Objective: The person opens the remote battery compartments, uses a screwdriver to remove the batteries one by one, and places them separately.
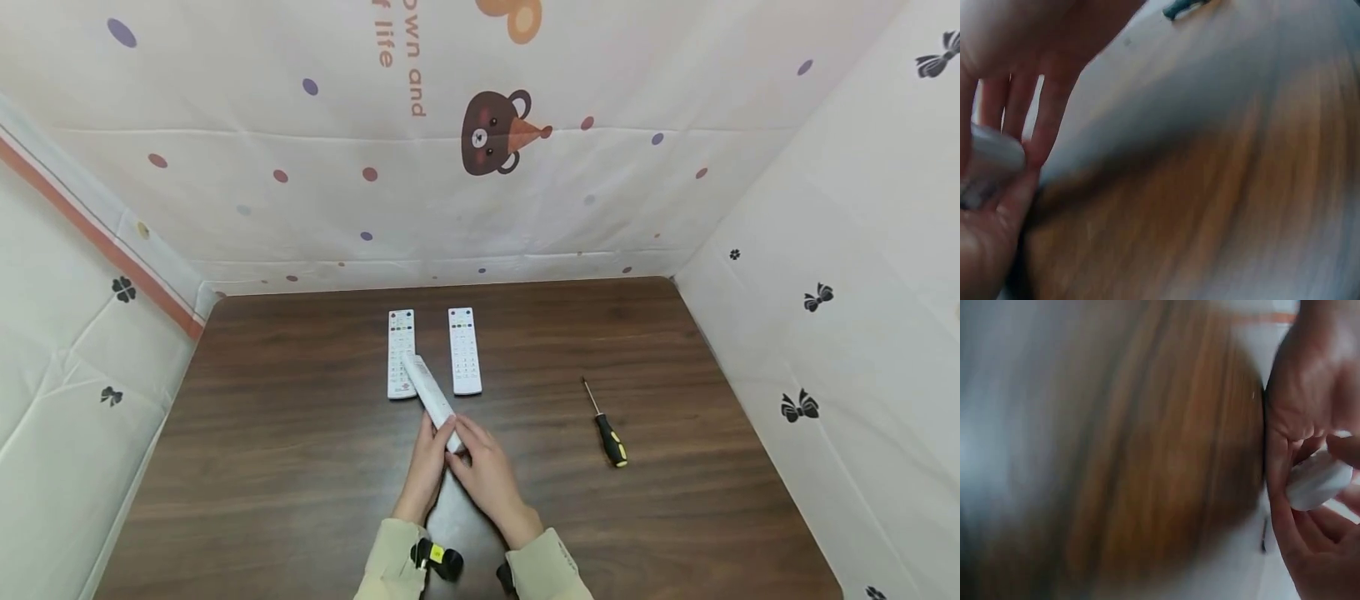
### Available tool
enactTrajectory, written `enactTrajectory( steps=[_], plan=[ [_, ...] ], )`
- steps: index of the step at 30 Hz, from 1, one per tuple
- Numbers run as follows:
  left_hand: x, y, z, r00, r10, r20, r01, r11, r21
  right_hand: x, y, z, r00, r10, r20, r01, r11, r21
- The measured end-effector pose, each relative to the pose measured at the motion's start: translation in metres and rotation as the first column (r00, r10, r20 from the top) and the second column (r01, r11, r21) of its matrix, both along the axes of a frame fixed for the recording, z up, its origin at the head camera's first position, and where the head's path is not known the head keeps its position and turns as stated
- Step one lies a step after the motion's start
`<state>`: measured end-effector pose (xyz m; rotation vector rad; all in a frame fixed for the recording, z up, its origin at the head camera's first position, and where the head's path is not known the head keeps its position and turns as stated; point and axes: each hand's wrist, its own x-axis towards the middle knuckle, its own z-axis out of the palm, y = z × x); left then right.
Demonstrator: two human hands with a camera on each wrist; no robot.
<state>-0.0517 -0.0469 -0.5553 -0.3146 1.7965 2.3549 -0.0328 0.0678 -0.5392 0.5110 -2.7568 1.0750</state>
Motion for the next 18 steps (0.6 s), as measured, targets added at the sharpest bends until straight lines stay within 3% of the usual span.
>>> enactTrajectory(
  steps=[2, 4, 6, 10, 13, 18],
  plan=[
    [-0.001, -0.002, -0.003, 1.000, 0.010, 0.001, -0.010, 0.999, 0.042, 0.000, -0.002, 0.000, 0.998, 0.026, 0.065, -0.025, 0.999, -0.021],
    [-0.002, -0.006, -0.004, 1.000, 0.014, -0.001, -0.014, 1.000, 0.008, -0.001, -0.005, 0.000, 0.992, 0.030, 0.123, -0.023, 0.998, -0.057],
    [-0.003, -0.009, -0.003, 1.000, 0.020, -0.006, -0.021, 0.996, -0.089, -0.004, -0.008, -0.002, 0.986, 0.041, 0.162, -0.026, 0.995, -0.096],
    [0.000, -0.015, -0.003, 0.999, 0.050, -0.014, -0.052, 0.962, -0.270, -0.009, -0.016, -0.005, 0.968, 0.088, 0.237, -0.048, 0.984, -0.172],
    [0.002, -0.014, -0.005, 0.999, 0.037, -0.025, -0.042, 0.961, -0.273, -0.012, -0.016, -0.006, 0.959, 0.098, 0.267, -0.039, 0.976, -0.216],
    [-0.002, -0.008, -0.002, 0.999, -0.014, -0.042, 0.004, 0.973, -0.231, -0.018, -0.005, -0.005, 0.963, 0.070, 0.261, -0.005, 0.970, -0.242]
  ],
)
